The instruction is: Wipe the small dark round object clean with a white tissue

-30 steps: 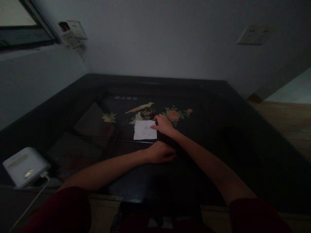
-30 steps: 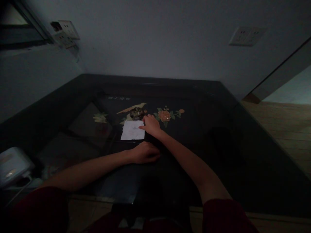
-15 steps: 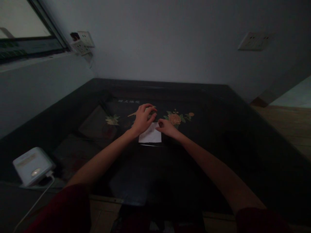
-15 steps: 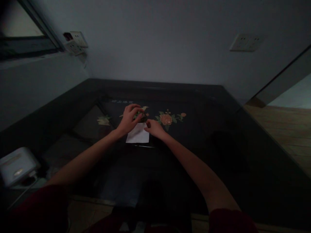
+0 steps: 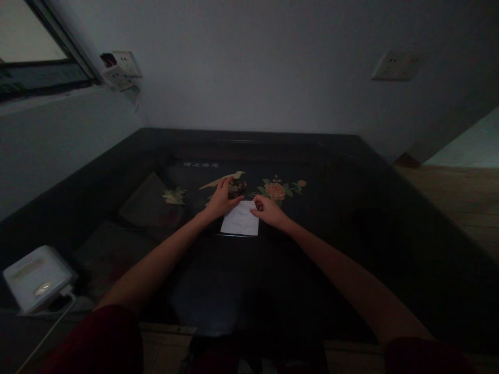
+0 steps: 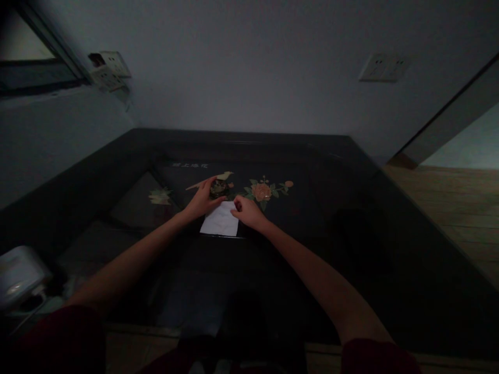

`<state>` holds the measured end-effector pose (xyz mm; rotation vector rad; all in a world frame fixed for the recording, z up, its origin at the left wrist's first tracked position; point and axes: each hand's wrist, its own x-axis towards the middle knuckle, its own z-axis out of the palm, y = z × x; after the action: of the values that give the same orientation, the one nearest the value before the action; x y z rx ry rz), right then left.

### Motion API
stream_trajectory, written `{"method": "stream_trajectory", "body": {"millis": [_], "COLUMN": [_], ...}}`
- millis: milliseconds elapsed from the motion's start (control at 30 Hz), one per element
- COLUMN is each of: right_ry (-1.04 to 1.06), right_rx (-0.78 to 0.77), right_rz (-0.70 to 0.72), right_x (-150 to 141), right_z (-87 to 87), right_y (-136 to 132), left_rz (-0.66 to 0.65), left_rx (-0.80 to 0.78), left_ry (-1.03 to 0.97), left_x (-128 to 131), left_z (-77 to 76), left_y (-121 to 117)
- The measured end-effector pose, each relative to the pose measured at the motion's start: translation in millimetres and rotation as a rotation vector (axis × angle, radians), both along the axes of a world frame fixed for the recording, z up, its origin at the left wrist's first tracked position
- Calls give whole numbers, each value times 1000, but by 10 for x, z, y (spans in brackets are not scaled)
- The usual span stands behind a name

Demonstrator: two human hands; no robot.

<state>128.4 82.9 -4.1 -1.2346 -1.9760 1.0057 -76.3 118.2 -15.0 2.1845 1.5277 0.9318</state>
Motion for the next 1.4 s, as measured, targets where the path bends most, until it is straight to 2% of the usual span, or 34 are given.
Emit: {"method": "stream_trajectory", "body": {"millis": [200,333,533,633,700,800,900,1000,1100,1267,1400], "right_ry": [88,162,322,521,581,737,888,931,959,996,891], "right_rx": [-59,-140,-270,-362,-371,-372,-353,-355,-337,-233,-60], "right_rz": [-41,-54,-43,-142,-226,-413,-588,-686,-716,-648,-587], "right_x": [37,49,193,419,601,834,952,954,896,829,825], "right_z": [11,15,95,127,135,129,103,47,-27,-114,-136], "right_y": [28,35,-24,-53,-44,4,49,69,76,85,74], "left_rz": [91,185,161,156,84,-85,-219,-244,-268,-293,-290], "left_rx": [-18,-53,-143,-140,-193,-398,-520,-682,-798,-782,-794], "left_ry": [-43,-118,-515,-712,-929,-1247,-1406,-1438,-1398,-1395,-1386], "left_x": [-21,13,51,158,288,525,725,832,857,823,806], "left_z": [-101,-98,93,226,290,331,307,245,189,175,202], "left_y": [90,94,13,-56,-129,-298,-508,-670,-727,-675,-646]}}
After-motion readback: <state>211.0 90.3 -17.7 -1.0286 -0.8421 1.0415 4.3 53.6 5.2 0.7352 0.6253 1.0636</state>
